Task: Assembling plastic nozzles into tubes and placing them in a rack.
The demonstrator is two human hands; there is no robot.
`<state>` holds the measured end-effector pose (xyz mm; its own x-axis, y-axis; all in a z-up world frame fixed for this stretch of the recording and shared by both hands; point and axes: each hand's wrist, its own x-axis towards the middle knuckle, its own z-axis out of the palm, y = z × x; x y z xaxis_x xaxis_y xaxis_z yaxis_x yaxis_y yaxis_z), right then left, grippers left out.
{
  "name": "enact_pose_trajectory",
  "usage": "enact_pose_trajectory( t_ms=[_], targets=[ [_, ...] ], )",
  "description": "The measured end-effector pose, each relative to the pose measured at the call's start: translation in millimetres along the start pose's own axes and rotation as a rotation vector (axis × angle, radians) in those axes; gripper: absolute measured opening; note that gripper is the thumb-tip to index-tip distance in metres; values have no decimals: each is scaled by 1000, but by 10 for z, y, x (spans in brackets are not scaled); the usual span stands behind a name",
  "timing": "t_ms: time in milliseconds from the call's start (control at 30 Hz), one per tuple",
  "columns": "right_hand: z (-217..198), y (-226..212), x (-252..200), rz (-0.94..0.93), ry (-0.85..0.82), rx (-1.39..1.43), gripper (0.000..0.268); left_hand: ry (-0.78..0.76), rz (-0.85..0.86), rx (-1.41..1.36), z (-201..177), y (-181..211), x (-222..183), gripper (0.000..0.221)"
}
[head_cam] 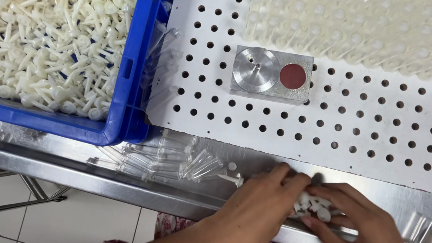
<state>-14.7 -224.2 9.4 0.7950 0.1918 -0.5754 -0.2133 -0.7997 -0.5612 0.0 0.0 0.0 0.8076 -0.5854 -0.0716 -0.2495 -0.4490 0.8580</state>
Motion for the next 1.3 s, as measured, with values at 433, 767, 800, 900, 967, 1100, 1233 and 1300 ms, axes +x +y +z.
enact_pose_trajectory(
  t_ms=[433, 767, 800, 900, 967, 1100, 1233, 1300],
  targets=[
    [75, -347, 16, -237, 291, 18, 35, 194, -169, -259, -86, -34, -103, 37],
    [-460, -1125, 238, -281, 41, -468, 38, 240, -244, -1357, -294, -38, -313, 36],
    [-496, -1273, 284, -253, -19, -562, 37, 257, -263, -1498, -337, -26, -323, 34],
    [-421, -1574, 297, -509, -58, -543, 37, 417, -95, -1782, -339, -51, -416, 34],
    [-323, -1675, 326, -625, -73, -622, 42, 511, -177, -1782, -405, -45, -409, 37],
    [-266, -1743, 329, -1018, -35, -732, 75, 653, -334, -1958, -551, -76, -371, 32],
    [-373, -1445, 157, -966, 25, -517, 57, 614, -177, -2030, -437, -397, -419, 20],
    [-488, -997, 128, -714, 154, -484, 44, 472, 61, -1911, -462, -491, -436, 23]
  ],
)
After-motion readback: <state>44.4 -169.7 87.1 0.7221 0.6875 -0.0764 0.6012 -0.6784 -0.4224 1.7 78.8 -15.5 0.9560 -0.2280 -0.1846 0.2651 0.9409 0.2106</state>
